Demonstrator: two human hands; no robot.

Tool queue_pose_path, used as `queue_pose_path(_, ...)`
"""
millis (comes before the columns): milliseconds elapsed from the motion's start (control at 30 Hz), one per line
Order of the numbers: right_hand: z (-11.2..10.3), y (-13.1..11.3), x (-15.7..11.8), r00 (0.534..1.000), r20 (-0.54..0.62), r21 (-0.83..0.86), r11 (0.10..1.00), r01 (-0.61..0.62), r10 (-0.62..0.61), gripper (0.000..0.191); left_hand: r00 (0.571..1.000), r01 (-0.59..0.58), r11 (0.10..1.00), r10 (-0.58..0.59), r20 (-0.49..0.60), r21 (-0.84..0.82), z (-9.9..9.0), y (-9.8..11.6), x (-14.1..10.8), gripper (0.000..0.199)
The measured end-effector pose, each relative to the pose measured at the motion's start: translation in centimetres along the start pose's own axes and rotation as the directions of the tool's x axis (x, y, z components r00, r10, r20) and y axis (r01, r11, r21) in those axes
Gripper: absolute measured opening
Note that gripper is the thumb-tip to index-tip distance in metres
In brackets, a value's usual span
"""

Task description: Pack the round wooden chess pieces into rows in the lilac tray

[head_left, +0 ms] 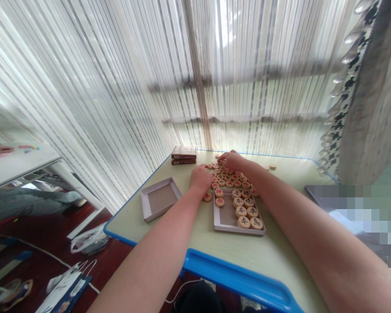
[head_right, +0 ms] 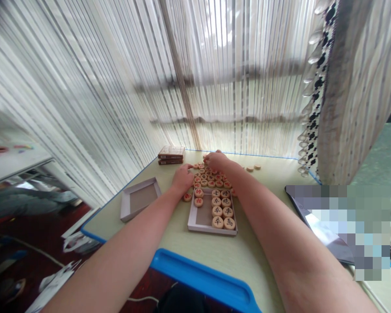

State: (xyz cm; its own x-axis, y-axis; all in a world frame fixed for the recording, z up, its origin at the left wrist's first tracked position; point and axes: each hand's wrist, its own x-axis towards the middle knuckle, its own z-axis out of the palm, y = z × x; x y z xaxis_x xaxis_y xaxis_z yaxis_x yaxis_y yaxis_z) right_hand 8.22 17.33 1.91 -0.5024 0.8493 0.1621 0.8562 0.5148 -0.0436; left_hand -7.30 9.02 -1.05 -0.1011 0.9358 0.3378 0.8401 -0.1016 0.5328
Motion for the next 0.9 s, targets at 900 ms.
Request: queue_pose_path(900, -9.6, -6.3, -7.8, 0.968, -0.169, 0.368, 0.923, -0.111, 0.184, 0.023, 1.0, 0.018, 1.0, -0.018, 0.013, 0.006, 0.0, 0.0, 0.3, 0.036)
